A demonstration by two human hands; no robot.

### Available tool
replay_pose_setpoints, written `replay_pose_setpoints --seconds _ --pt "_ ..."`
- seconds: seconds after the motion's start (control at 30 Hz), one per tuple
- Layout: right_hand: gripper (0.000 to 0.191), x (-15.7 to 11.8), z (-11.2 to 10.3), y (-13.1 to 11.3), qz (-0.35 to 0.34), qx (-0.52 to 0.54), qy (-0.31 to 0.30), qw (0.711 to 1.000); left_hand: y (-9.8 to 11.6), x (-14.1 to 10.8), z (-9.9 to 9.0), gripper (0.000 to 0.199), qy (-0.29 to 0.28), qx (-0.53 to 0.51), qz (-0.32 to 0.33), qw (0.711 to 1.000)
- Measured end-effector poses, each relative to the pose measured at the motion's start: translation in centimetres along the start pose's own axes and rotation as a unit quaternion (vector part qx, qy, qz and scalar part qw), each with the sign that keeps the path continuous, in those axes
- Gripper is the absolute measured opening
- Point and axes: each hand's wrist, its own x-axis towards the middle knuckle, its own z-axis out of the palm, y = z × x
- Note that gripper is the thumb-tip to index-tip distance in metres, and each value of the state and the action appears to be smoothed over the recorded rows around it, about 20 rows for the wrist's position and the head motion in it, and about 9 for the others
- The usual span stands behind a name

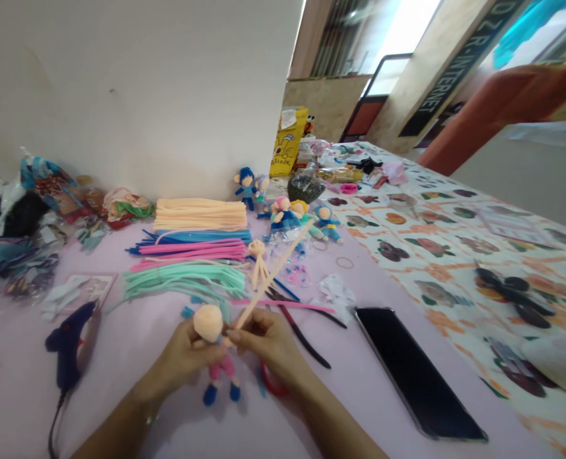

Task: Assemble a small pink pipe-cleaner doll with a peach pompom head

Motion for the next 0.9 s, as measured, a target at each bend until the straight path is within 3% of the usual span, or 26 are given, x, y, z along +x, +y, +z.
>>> replay_pose_setpoints --seconds 0.13,0.43,0.6,0.9 --pt "0.024 -0.1 0.0 0.0 -0.014 -0.055 0.003 0.998 -0.4 0.0 -0.2 0.034 -0.011 0.012 -0.012 1.0" --pt "0.037 -0.1 -0.4 0.3 -0.015 -0.067 -0.051 0.996 -0.7 0.3 0.1 0.023 0.051 0.034 -0.004 0.998" --pt "0.036 -0.1 -0.3 0.1 0.002 -0.035 -0.05 0.998 -0.1 0.0 0.4 0.016 0.067 0.069 0.002 0.995" --pt "0.033 0.3 -0.1 1.0 0.041 0.077 -0.067 0.994 0.0 -0.4 0.5 0.02 0.021 0.032 0.025 0.999"
